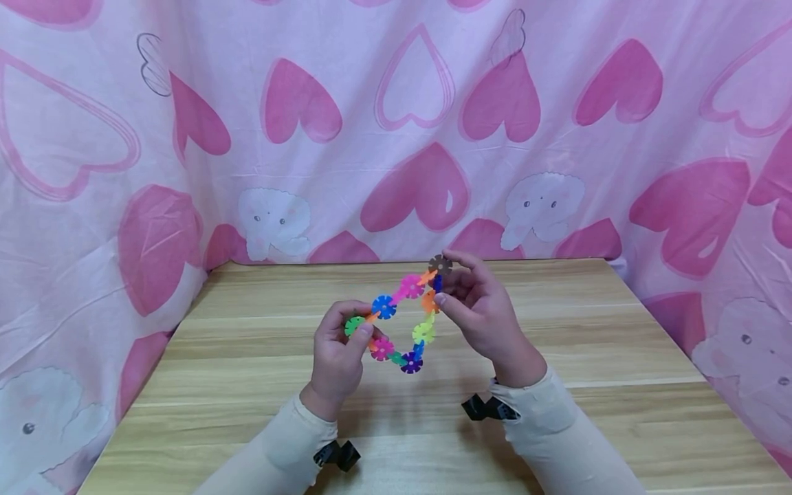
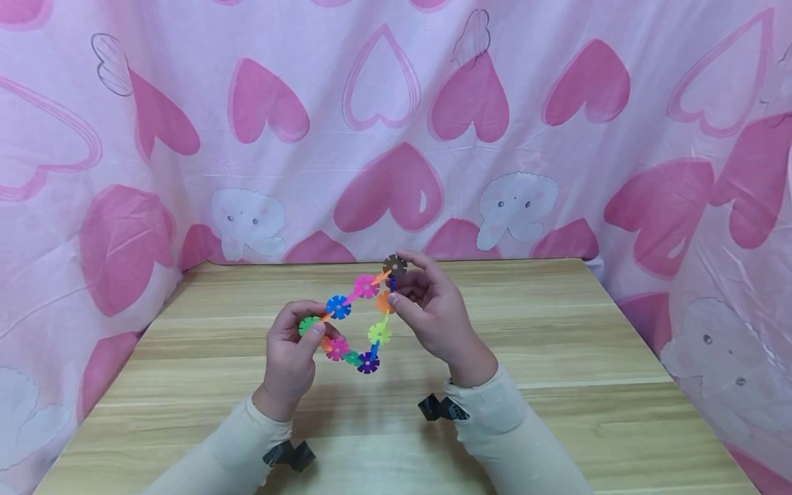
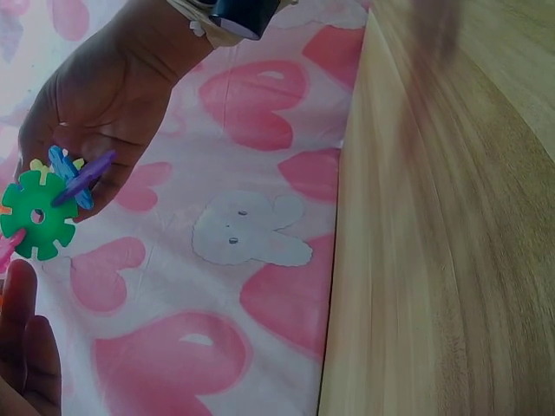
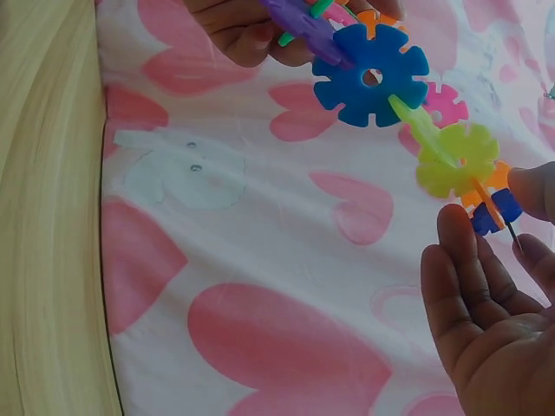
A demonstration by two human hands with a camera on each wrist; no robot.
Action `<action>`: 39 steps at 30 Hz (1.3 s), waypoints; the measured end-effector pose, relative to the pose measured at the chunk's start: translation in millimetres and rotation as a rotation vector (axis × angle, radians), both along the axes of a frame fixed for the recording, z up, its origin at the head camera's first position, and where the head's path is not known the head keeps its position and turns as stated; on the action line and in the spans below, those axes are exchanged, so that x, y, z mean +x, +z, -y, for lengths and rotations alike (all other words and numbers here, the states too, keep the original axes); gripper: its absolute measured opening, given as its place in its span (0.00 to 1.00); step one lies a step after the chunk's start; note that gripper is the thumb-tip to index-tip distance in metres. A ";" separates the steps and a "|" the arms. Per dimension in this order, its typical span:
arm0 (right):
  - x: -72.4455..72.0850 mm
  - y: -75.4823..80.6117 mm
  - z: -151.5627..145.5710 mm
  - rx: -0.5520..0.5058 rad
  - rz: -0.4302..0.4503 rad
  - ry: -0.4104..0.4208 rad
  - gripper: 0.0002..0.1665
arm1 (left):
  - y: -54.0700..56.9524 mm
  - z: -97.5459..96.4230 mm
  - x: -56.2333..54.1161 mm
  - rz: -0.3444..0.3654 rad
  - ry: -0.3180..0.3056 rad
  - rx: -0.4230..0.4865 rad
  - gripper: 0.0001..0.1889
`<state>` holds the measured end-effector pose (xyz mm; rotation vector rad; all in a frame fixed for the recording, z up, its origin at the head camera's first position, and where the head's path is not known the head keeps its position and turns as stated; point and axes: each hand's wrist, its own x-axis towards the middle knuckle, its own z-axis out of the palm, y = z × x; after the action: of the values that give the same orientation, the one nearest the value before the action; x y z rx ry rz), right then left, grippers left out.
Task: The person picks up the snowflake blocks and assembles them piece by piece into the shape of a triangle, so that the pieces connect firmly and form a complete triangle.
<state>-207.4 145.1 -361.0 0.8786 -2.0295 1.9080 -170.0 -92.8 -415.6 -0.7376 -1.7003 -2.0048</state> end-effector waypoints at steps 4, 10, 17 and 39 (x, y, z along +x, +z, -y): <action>1.4 0.8 0.0 -0.011 0.008 -0.028 0.36 | -0.6 0.2 -0.4 -0.002 -0.004 -0.022 0.12; 2.1 -0.6 -0.4 -0.015 0.014 -0.074 0.35 | -0.3 0.7 -0.2 0.013 -0.018 -0.054 0.12; 2.4 -0.7 -1.2 -0.020 0.014 -0.112 0.32 | -0.5 0.1 -0.8 0.021 -0.015 -0.104 0.14; -5.9 -4.1 -16.1 0.494 0.200 -0.073 0.49 | 13.9 9.2 -9.5 0.486 -0.115 -0.266 0.24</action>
<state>-213.3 161.2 -365.1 0.7155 -2.6775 1.5283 -179.5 -102.1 -401.7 -0.4568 -2.2800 -2.1886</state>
